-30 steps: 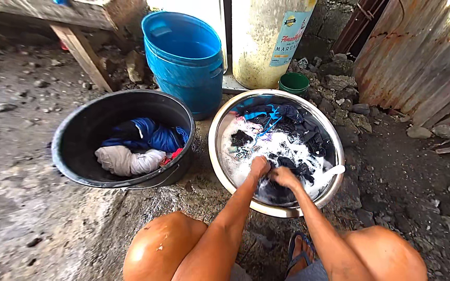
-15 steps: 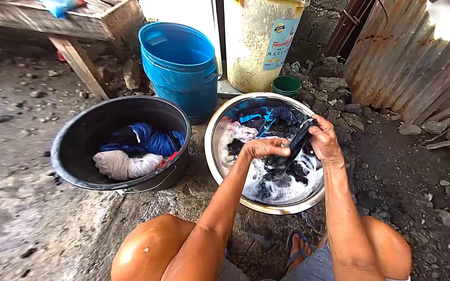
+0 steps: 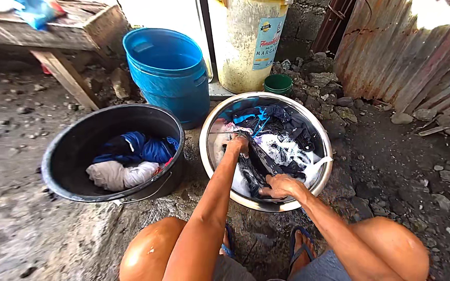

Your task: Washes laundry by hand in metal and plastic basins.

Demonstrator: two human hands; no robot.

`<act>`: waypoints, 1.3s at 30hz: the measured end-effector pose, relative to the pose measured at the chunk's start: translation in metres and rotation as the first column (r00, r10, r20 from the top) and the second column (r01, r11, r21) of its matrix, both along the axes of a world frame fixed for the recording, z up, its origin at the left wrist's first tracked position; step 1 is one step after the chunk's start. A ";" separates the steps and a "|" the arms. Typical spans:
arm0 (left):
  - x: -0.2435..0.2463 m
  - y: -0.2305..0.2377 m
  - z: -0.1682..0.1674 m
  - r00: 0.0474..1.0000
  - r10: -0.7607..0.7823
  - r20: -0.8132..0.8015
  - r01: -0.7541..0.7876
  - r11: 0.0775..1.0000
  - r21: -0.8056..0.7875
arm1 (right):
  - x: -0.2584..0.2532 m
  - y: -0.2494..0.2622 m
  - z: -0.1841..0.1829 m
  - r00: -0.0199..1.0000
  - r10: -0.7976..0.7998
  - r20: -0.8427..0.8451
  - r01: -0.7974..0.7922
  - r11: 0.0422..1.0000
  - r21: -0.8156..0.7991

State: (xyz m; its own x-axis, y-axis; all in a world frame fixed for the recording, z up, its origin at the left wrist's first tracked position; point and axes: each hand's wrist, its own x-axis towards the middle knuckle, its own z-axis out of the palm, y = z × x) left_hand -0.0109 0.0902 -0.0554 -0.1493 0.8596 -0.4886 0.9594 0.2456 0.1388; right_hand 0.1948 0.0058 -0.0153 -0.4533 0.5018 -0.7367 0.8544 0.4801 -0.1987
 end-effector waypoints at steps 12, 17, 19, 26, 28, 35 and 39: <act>0.032 -0.009 0.060 0.904 0.120 0.410 -0.288 0.879 0.379 | -0.010 -0.035 -0.024 0.971 0.225 -0.079 -0.224 0.974 0.025; 0.044 -0.010 0.101 0.858 0.078 0.508 -0.317 0.858 0.404 | -0.008 -0.011 -0.011 0.983 -0.121 -0.137 0.136 0.985 0.106; 0.050 -0.011 0.093 0.875 0.102 0.473 -0.321 0.854 0.410 | -0.003 0.011 -0.012 0.977 -0.178 -0.117 0.192 0.974 0.119; 0.063 -0.059 -0.063 0.958 0.225 0.179 -0.203 0.970 -0.138 | 0.011 0.018 -0.027 0.983 0.160 -0.086 -0.161 0.987 0.000; 0.090 -0.074 -0.064 0.982 0.059 0.178 -0.023 0.980 -0.197 | 0.010 0.013 -0.008 0.959 0.267 -0.091 -0.269 0.963 -0.009; 0.108 -0.096 -0.024 0.900 -0.364 0.238 0.408 0.897 -0.170 | 0.021 -0.038 0.088 0.853 0.520 -0.046 -0.519 0.854 0.027; 0.108 -0.090 -0.026 0.953 -0.299 0.053 0.304 0.932 -0.197 | 0.045 -0.057 0.134 0.862 0.507 -0.026 -0.503 0.859 0.096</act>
